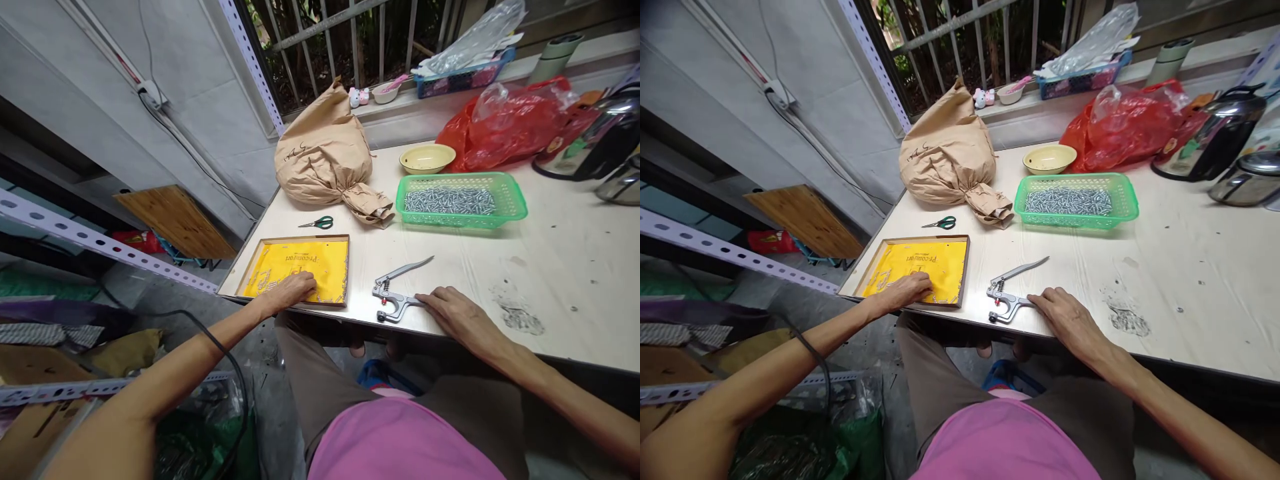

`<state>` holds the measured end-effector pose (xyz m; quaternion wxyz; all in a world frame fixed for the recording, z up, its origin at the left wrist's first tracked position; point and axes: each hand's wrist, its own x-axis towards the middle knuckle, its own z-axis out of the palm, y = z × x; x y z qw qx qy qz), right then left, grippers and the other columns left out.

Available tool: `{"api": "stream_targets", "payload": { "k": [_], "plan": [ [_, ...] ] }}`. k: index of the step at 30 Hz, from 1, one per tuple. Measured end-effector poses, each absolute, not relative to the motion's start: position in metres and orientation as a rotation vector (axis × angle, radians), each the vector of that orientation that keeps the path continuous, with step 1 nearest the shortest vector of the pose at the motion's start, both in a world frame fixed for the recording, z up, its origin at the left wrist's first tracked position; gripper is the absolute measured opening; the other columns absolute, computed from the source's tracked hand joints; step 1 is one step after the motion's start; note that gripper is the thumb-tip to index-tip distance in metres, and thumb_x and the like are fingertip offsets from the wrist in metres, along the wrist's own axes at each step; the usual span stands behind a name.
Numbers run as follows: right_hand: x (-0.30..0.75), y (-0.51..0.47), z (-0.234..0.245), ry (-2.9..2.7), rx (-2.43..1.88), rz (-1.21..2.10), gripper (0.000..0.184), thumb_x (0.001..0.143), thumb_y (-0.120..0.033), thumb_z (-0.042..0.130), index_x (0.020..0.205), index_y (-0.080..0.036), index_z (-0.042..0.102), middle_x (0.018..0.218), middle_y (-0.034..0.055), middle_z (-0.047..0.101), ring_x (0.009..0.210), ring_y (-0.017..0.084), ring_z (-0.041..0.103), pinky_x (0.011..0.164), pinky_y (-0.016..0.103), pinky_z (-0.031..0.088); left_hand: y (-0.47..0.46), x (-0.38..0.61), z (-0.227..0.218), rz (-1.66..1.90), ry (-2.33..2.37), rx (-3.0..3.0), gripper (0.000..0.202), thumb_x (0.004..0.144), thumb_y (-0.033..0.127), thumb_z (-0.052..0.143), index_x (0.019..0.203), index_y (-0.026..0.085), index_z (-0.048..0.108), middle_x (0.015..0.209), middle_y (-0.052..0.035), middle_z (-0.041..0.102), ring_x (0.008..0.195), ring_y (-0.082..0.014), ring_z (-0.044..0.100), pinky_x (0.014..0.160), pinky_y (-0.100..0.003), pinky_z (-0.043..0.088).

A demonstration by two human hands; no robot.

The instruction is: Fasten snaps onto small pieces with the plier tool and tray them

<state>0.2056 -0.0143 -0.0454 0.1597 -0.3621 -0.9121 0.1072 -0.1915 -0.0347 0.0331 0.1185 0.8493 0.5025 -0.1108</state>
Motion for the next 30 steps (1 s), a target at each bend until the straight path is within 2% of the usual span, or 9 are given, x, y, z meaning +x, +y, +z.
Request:
{"api": "stream_targets", "payload": {
  "k": [3, 7, 10, 12, 15, 19, 22, 25, 30],
  "plan": [
    [0.202, -0.016, -0.043, -2.606, -1.063, 0.254, 0.033, 0.093, -0.021, 0.035, 0.117, -0.02, 0.058, 0.089, 0.0087, 0.058, 0.083, 0.021, 0.052, 0.073, 0.033, 0.044, -0.038, -0.192, 0.032, -0.274, 1.491, 2.482, 0.017, 0.09, 0.015, 0.044, 0.086, 0.018, 0.06, 0.09, -0.0057, 0.055, 0.083, -0.0166, 0.051, 0.075, -0.026, 0.039],
    [0.198, -0.017, -0.041, -2.622, -1.124, 0.201, 0.03, 0.091, -0.015, 0.038, 0.111, -0.019, 0.06, 0.089, 0.0085, 0.057, 0.084, 0.021, 0.05, 0.073, 0.032, 0.041, -0.039, -0.19, 0.033, -0.226, 1.508, 2.431, 0.017, 0.088, 0.013, 0.046, 0.079, 0.018, 0.06, 0.088, -0.0062, 0.057, 0.08, -0.0164, 0.052, 0.074, -0.026, 0.04],
    [0.195, -0.017, -0.038, -2.631, -1.15, 0.188, 0.027, 0.091, -0.013, 0.04, 0.107, -0.019, 0.061, 0.09, 0.0082, 0.057, 0.084, 0.021, 0.049, 0.072, 0.031, 0.038, -0.038, -0.171, 0.035, 0.054, 1.672, 2.282, 0.016, 0.087, 0.018, 0.048, 0.079, 0.018, 0.062, 0.084, -0.0052, 0.061, 0.079, -0.0153, 0.055, 0.073, -0.026, 0.042],
    [0.194, -0.017, -0.035, -2.635, -1.172, 0.183, 0.026, 0.091, -0.013, 0.041, 0.105, -0.019, 0.061, 0.091, 0.0079, 0.056, 0.084, 0.021, 0.048, 0.072, 0.031, 0.037, -0.036, -0.145, 0.037, 0.312, 1.762, 2.062, 0.013, 0.084, 0.022, 0.052, 0.08, 0.017, 0.063, 0.079, -0.0034, 0.063, 0.074, -0.0141, 0.058, 0.069, -0.024, 0.043],
    [0.192, -0.018, -0.033, -2.626, -1.213, 0.165, 0.023, 0.09, -0.013, 0.042, 0.104, -0.018, 0.06, 0.092, 0.0076, 0.056, 0.085, 0.021, 0.046, 0.073, 0.031, 0.035, -0.035, -0.096, 0.04, 0.506, 1.675, 1.561, 0.014, 0.079, 0.027, 0.057, 0.078, 0.015, 0.062, 0.064, 0.0007, 0.06, 0.054, -0.01, 0.055, 0.054, -0.021, 0.044],
    [0.191, -0.019, -0.032, -2.606, -1.207, 0.142, 0.021, 0.089, -0.011, 0.044, 0.101, -0.018, 0.06, 0.091, 0.0074, 0.056, 0.084, 0.021, 0.045, 0.071, 0.031, 0.034, -0.032, -0.047, 0.033, 0.519, 1.547, 1.133, 0.019, 0.073, 0.031, 0.066, 0.074, 0.012, 0.061, 0.055, 0.0033, 0.055, 0.042, -0.0058, 0.048, 0.042, -0.018, 0.039],
    [0.19, -0.02, -0.032, -2.593, -1.223, 0.126, 0.018, 0.088, -0.012, 0.046, 0.099, -0.018, 0.06, 0.091, 0.0077, 0.056, 0.084, 0.021, 0.045, 0.071, 0.031, 0.033, -0.027, -0.035, 0.024, 0.472, 1.572, 1.041, 0.027, 0.07, 0.037, 0.068, 0.065, 0.012, 0.059, 0.048, 0.0047, 0.049, 0.037, -0.0033, 0.04, 0.035, -0.015, 0.03],
    [0.19, -0.021, -0.031, -2.572, -1.241, 0.132, 0.016, 0.088, -0.014, 0.048, 0.098, -0.018, 0.06, 0.091, 0.0079, 0.056, 0.085, 0.021, 0.045, 0.071, 0.032, 0.032, -0.026, -0.034, 0.018, 0.411, 1.573, 1.006, 0.033, 0.069, 0.042, 0.069, 0.059, 0.013, 0.057, 0.044, 0.0053, 0.047, 0.035, -0.0023, 0.035, 0.034, -0.015, 0.024],
    [0.188, -0.021, -0.03, -2.566, -1.271, 0.15, 0.014, 0.089, -0.015, 0.048, 0.097, -0.017, 0.06, 0.092, 0.0076, 0.056, 0.085, 0.022, 0.044, 0.072, 0.032, 0.032, -0.029, -0.033, 0.01, 0.404, 1.626, 0.98, 0.032, 0.067, 0.041, 0.071, 0.064, 0.012, 0.058, 0.045, 0.0057, 0.048, 0.034, -0.002, 0.035, 0.033, -0.015, 0.024]
  ]
}}
